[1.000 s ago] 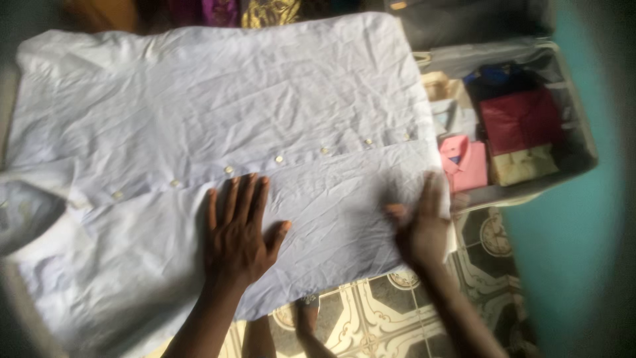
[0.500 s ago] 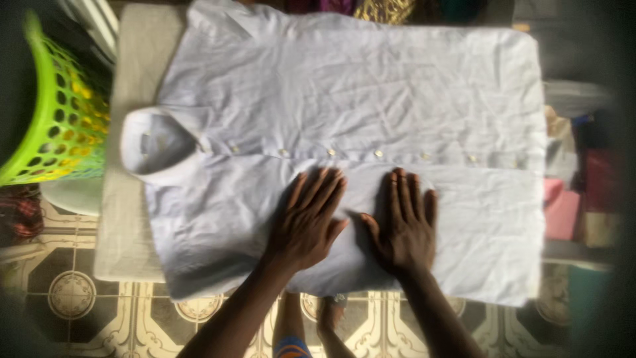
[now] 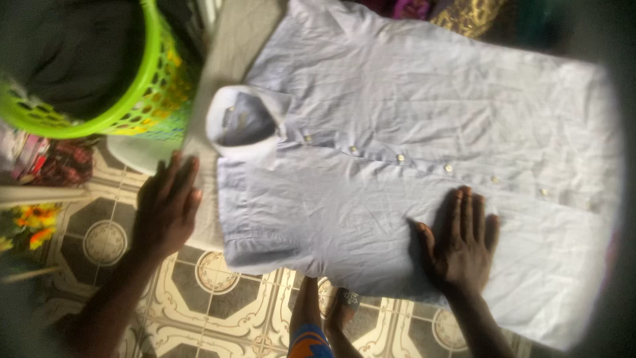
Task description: The person buttons a shirt sleeve, spreads the shirt flat on a surface, and smooths it by hand.
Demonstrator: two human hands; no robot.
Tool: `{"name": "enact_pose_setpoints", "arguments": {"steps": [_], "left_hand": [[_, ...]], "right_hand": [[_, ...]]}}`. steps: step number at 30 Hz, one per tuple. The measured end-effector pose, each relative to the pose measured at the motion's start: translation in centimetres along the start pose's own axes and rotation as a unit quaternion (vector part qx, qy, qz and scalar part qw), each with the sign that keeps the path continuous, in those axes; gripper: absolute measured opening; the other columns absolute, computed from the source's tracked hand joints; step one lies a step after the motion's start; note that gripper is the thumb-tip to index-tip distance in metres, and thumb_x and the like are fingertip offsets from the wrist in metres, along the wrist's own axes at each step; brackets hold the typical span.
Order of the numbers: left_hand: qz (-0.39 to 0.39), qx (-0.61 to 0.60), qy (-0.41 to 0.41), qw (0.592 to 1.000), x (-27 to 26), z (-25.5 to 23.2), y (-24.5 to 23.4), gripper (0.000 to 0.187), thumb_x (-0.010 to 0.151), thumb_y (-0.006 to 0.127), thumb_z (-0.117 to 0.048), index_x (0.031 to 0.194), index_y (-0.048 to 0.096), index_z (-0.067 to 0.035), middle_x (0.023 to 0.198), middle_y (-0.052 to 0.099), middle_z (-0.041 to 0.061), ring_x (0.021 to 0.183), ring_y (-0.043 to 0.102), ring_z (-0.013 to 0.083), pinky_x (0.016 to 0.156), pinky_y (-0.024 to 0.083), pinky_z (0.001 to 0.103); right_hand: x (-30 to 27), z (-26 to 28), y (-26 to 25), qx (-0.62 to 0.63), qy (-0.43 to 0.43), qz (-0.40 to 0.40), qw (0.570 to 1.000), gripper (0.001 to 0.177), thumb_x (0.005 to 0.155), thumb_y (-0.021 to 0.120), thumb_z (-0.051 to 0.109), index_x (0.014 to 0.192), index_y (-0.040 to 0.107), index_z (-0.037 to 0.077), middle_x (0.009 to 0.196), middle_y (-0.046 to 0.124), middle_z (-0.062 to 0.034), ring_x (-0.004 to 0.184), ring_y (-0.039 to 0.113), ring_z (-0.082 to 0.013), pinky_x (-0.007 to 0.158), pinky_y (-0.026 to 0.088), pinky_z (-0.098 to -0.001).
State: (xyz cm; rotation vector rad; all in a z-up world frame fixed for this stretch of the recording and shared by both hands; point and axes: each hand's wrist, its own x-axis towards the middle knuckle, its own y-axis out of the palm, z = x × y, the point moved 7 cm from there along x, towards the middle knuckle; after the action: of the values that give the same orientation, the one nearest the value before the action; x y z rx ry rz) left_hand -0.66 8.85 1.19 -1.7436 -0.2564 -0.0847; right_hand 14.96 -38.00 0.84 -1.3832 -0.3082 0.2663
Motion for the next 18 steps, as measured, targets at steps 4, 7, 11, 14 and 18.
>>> {"name": "enact_pose_setpoints", "arguments": {"steps": [4, 7, 11, 14, 18], "left_hand": [[-0.025, 0.050, -0.083, 0.995, 0.2, -3.6, 1.4, 0.057, 0.093, 0.059, -0.014, 0.148, 0.046, -0.005, 0.160, 0.042, 0.019, 0.143, 0.047, 0.0361, 0.118, 0.037, 0.057], [0.074, -0.162, 0.068, 0.982, 0.5, -11.0, 3.9, 0.042, 0.091, 0.075, -0.046, 0.111, 0.058, -0.014, 0.141, 0.059, 0.012, 0.136, 0.053, 0.0296, 0.124, 0.036, 0.049], [0.008, -0.084, 0.129, 0.988, 1.1, -13.0, 2.8, 0.062, 0.097, 0.051, -0.045, 0.142, 0.057, -0.004, 0.147, 0.056, 0.020, 0.137, 0.048, 0.0387, 0.114, 0.031, 0.052], [0.004, -0.023, 0.048, 0.999, 1.1, -6.1, 1.1, 0.071, 0.104, 0.026, -0.061, 0.145, 0.050, -0.010, 0.152, 0.050, 0.020, 0.143, 0.045, 0.0382, 0.122, 0.029, 0.057], [0.010, 0.143, -0.079, 0.987, -0.5, 0.5, -0.6, 0.070, 0.102, 0.035, -0.057, 0.152, 0.053, -0.011, 0.149, 0.051, 0.022, 0.136, 0.044, 0.0481, 0.110, 0.029, 0.062]], "right_hand": [[0.1, 0.4, -0.2, -0.001, -0.006, -0.002, 1.000, 0.087, 0.103, 0.028, 0.064, 0.162, 0.026, 0.001, 0.169, 0.025, -0.0192, 0.158, 0.019, -0.0362, 0.125, 0.009, -0.0568], [-0.1, 0.6, -0.5, 0.011, -0.009, -0.007, 1.000, 0.087, 0.103, 0.028, 0.064, 0.162, 0.025, 0.000, 0.170, 0.025, -0.0190, 0.158, 0.019, -0.0356, 0.126, 0.009, -0.0570], [0.0, 0.7, -0.4, 0.018, -0.016, -0.006, 1.000, 0.088, 0.102, 0.028, 0.064, 0.163, 0.024, 0.000, 0.171, 0.022, -0.0184, 0.159, 0.016, -0.0347, 0.126, 0.007, -0.0565], [0.2, 0.5, -0.1, 0.017, -0.012, 0.003, 1.000, 0.089, 0.101, 0.028, 0.064, 0.162, 0.022, 0.000, 0.171, 0.020, -0.0171, 0.158, 0.014, -0.0335, 0.126, 0.006, -0.0553], [-0.2, 0.3, 0.1, 0.015, -0.002, 0.011, 1.000, 0.091, 0.099, 0.029, 0.066, 0.163, 0.022, 0.001, 0.171, 0.019, -0.0163, 0.159, 0.014, -0.0324, 0.126, 0.006, -0.0545]]}}
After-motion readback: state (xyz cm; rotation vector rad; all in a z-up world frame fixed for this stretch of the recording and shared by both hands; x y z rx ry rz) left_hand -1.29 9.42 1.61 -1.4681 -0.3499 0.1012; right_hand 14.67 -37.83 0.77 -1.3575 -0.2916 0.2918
